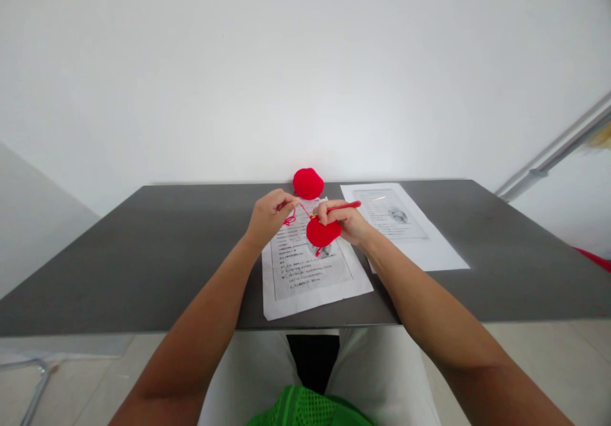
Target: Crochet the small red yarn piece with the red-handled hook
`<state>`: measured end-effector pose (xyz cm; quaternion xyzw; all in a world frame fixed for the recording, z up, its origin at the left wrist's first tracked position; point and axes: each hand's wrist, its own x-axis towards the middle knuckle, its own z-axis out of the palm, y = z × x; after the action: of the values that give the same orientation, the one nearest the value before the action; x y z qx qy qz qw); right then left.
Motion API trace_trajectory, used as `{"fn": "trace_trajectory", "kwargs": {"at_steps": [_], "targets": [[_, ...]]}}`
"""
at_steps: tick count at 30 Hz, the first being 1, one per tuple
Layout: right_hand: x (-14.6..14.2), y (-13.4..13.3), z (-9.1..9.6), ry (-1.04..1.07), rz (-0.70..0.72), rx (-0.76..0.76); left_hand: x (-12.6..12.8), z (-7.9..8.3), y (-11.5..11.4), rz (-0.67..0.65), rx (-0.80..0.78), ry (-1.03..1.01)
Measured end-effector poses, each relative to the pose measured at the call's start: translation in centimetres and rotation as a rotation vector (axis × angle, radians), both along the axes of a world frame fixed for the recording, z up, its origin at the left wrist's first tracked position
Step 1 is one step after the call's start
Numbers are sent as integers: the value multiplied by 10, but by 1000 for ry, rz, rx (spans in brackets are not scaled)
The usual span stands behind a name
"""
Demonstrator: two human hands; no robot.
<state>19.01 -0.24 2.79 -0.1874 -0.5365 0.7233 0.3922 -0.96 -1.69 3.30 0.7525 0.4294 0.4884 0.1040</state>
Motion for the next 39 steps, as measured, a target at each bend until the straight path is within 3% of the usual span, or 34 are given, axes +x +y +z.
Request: {"fn": "trace_trajectory", "kwargs": {"at_steps": [6, 14, 19, 23, 29, 34, 39], "targets": [[3, 1, 1, 5, 26, 23, -1, -3, 5, -52, -111, -74], [5, 5, -5, 119, -176, 175, -5, -4, 8, -168, -434, -435], [3, 8, -6, 145, -288, 269, 1, 1, 0, -291, -535, -361], [-2, 9, -8, 162, -366, 279, 8, 1, -6, -293, -442, -205], [-6, 11, -14, 99, -463, 339, 16, 7, -15, -186, -216, -79], [0, 15, -17, 21, -482, 439, 15, 5, -16, -117, -198, -145], [7, 14, -13, -30, -494, 595, 13, 1, -8, -10, -205, -347]]}}
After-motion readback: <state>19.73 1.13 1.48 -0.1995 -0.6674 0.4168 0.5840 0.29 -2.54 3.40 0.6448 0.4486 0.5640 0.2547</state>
